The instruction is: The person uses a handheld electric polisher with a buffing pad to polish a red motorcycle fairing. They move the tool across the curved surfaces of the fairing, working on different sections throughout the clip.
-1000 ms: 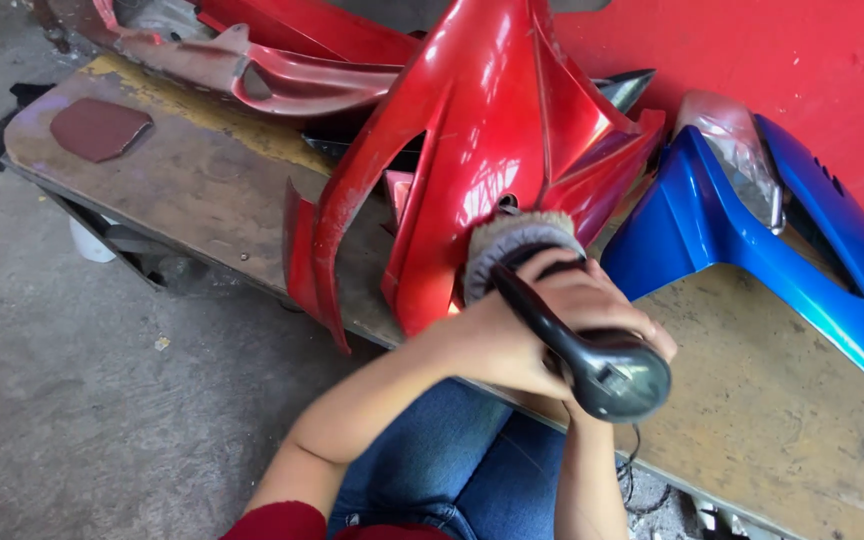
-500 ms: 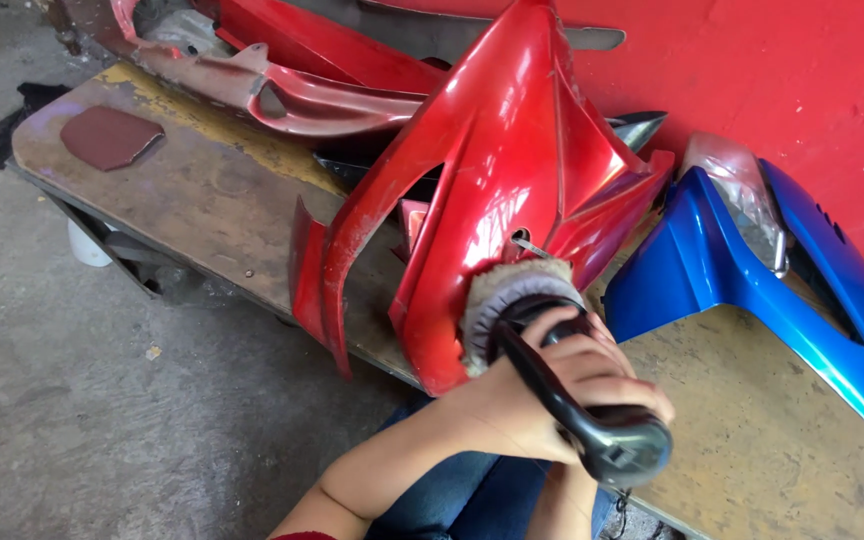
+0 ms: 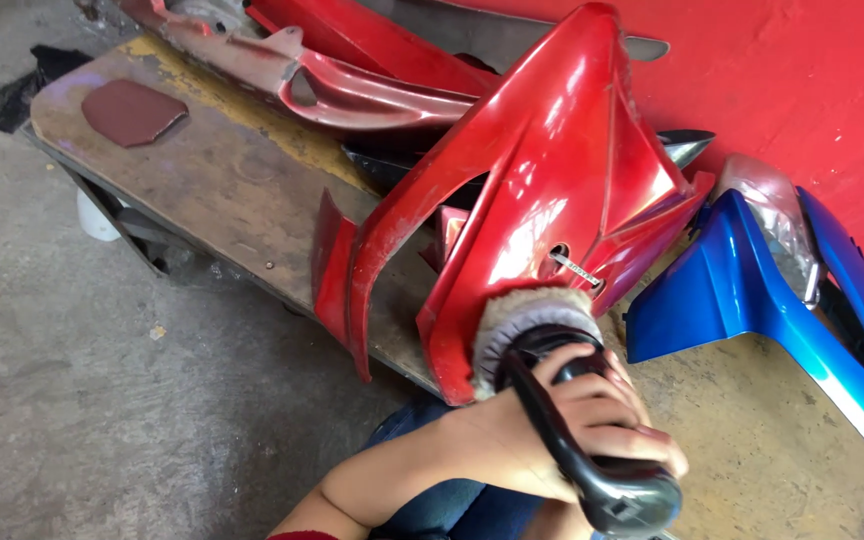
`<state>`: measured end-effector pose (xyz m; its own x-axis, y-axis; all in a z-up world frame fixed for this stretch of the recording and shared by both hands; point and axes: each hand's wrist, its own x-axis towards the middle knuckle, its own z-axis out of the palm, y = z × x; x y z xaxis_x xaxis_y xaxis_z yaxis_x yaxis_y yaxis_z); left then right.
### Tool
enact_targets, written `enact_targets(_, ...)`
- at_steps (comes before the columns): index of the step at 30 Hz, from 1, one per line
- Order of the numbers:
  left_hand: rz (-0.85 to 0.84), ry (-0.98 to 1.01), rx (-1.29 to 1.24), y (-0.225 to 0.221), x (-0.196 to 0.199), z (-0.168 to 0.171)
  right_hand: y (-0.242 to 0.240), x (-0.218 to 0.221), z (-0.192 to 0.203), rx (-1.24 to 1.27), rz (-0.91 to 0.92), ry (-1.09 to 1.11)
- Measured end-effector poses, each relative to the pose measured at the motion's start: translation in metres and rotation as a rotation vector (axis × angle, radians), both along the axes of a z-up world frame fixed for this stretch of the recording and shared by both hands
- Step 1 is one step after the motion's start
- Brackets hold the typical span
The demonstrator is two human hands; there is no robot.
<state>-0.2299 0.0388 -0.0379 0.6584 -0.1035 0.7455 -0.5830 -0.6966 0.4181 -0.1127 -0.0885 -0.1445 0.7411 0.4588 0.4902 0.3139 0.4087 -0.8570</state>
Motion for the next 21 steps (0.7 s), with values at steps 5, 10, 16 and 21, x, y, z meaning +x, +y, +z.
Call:
enact_targets(5, 0.004, -0.027, 0.040, 0.011, -0.012, -0.011, -0.013, 0.002, 0.006, -0.137, 0.074, -0.062)
enact_targets(10, 0.041, -0.083, 0.026, 0.035, -0.037, -0.008, -0.007, -0.013, 0.019, -0.238, 0.131, -0.113)
enact_targets(16, 0.003, -0.141, -0.051, 0.039, -0.042, -0.016, -0.035, 0.005, 0.002, -0.105, -0.117, -0.406)
enact_targets(21, -0.030, -0.229, -0.077, 0.056, -0.042, -0.020, -0.011, -0.022, 0.042, -0.445, -0.051, -0.396)
